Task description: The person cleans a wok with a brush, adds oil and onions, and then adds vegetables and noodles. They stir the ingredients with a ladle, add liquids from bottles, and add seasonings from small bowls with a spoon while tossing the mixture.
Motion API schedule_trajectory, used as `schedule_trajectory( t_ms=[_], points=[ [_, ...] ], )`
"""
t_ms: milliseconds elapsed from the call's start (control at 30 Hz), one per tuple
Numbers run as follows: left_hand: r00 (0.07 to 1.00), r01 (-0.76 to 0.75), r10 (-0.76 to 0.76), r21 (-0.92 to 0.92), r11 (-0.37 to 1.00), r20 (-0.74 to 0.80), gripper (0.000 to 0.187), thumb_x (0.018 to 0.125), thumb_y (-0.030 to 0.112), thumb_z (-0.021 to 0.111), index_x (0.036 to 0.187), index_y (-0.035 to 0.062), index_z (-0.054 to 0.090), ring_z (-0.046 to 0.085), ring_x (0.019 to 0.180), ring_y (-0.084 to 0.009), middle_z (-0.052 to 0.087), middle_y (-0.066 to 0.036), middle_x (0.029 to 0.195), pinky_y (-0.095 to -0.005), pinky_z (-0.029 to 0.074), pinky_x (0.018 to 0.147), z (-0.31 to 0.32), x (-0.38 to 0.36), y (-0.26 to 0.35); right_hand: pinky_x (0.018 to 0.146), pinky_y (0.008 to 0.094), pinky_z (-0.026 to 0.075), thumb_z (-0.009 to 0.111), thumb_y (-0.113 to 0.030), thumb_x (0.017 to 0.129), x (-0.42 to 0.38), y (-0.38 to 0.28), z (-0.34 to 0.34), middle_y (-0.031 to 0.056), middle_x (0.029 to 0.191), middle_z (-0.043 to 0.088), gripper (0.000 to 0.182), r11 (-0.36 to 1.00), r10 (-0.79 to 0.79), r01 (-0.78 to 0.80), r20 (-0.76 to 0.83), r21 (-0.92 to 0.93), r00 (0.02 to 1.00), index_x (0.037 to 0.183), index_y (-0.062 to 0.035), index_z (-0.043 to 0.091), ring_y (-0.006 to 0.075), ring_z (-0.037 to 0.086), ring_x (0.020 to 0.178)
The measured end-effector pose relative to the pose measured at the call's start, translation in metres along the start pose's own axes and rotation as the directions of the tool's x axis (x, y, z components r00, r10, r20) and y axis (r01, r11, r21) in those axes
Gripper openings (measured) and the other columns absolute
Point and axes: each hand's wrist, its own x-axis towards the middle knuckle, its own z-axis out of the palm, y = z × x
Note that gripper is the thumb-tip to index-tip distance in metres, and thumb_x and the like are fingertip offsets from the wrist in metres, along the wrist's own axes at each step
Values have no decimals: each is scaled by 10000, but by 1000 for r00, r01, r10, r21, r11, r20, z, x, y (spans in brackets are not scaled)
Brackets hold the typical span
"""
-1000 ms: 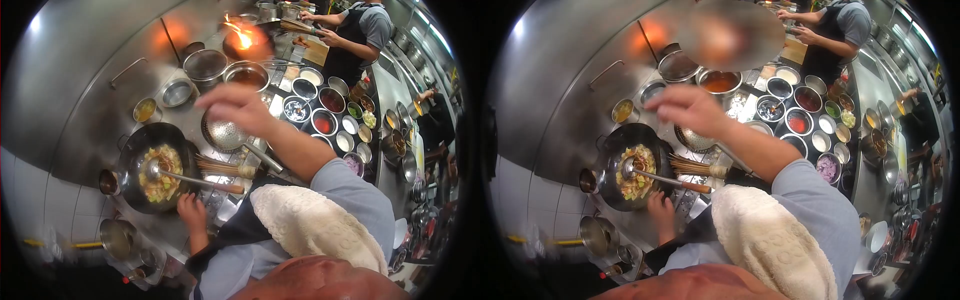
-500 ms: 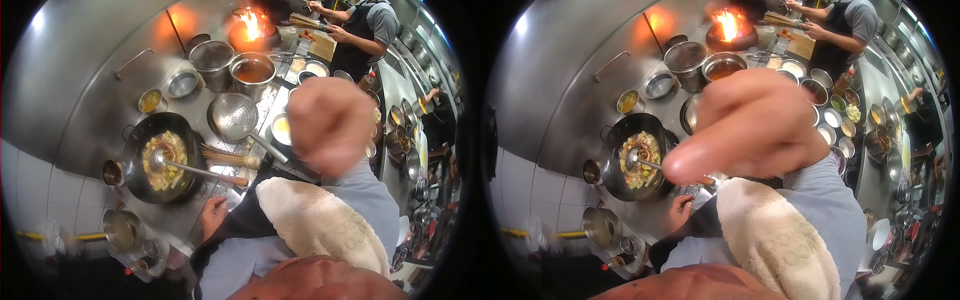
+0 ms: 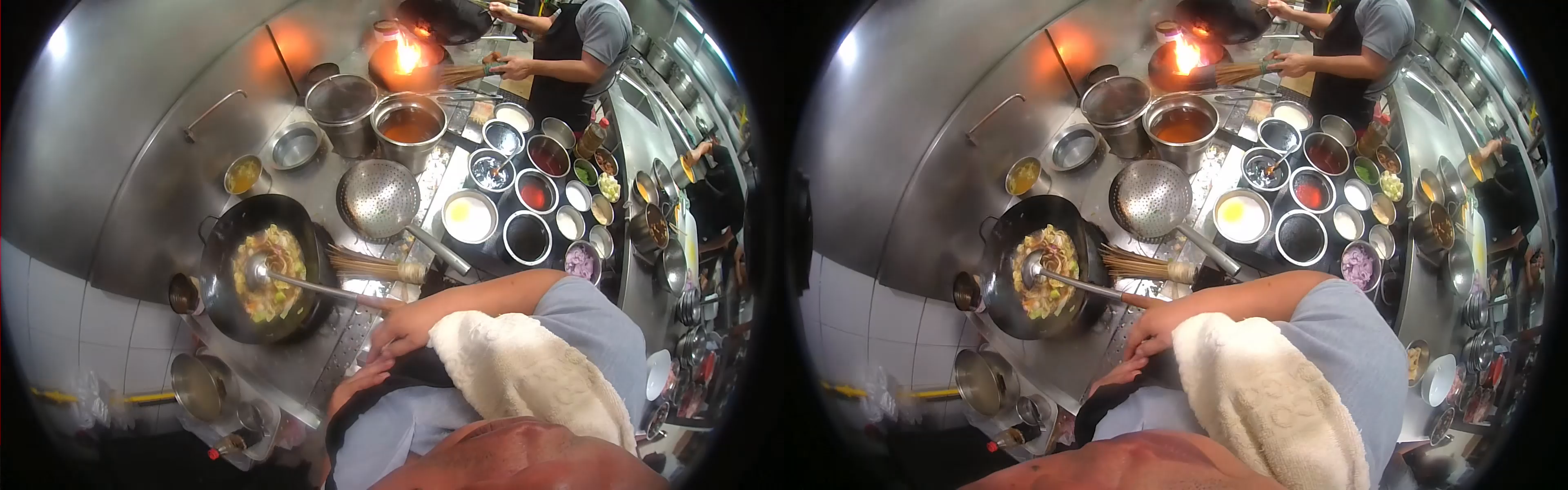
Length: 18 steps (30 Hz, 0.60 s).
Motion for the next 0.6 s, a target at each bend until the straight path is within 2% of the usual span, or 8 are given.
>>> schedule_trajectory(
  t_ms=[100,167,300,400,467,500,567,600],
  points=[
    [998,57,-58,-35,998,-30,635,1062,484,445,1527,52,414,342,1468,-230,379,-170,1576,-371,228,1204,3,-5,-4,1119,408,371,593,-244,1006,-20,12,-1,172,1245,660,394,977,-36,7,131,214,991,1320,-6,614,320,613,1194],
    [993,106,-109,-59,993,-51,623,1062,471,458,1521,52,424,362,1454,-223,400,-169,1561,-367,244,1197,5,-14,-4,1074,403,414,593,-278,1013,-34,10,-14,172,1184,683,419,930,115,-177,202,321,973,1350,-29,608,298,617,1186],
    [939,311,-330,-172,935,-96,600,1060,447,484,1509,50,445,401,1426,-210,441,-169,1532,-360,277,1181,13,-44,-3,1022,404,455,612,-281,1003,-46,-12,-57,193,1236,658,403,890,346,-426,367,164,863,1326,-43,631,331,627,1133],
    [807,504,-576,-355,787,-131,583,1059,428,503,1500,49,460,431,1405,-201,471,-168,1511,-355,301,1169,20,-72,-12,952,431,499,636,-280,980,-42,1,-63,199,1267,632,409,897,438,-440,61,31,897,1327,-64,633,368,636,1087],
    [739,567,-661,-410,714,-130,572,1058,415,516,1493,48,470,450,1391,-194,492,-168,1496,-352,318,1162,16,-78,-19,890,440,522,600,-276,954,-34,28,-43,201,1247,626,448,894,267,-384,-412,-232,871,1352,-71,598,377,666,984],
    [737,567,-663,-416,711,-129,572,1058,415,516,1493,48,470,450,1391,-194,492,-168,1496,-352,318,1162,15,-77,-23,890,440,522,600,-276,954,-25,26,-34,201,1247,626,448,895,271,-384,-407,-228,872,1352,-71,598,377,666,984],
    [591,745,-773,-212,632,-229,406,1005,220,628,1352,10,611,649,1040,-140,704,-86,1168,-303,510,912,-4,-58,-27,875,459,533,602,-191,907,5,24,-24,265,1247,595,598,764,444,-581,-424,-282,789,1467,-42,457,388,681,948],
    [593,665,-673,-203,719,-442,291,990,175,649,1221,1,682,651,824,-80,731,-33,949,-252,521,734,3,-31,0,875,459,533,602,-191,907,16,26,-18,265,1247,595,598,766,445,-580,-422,-279,790,1467,-42,457,388,681,948]
  ],
)
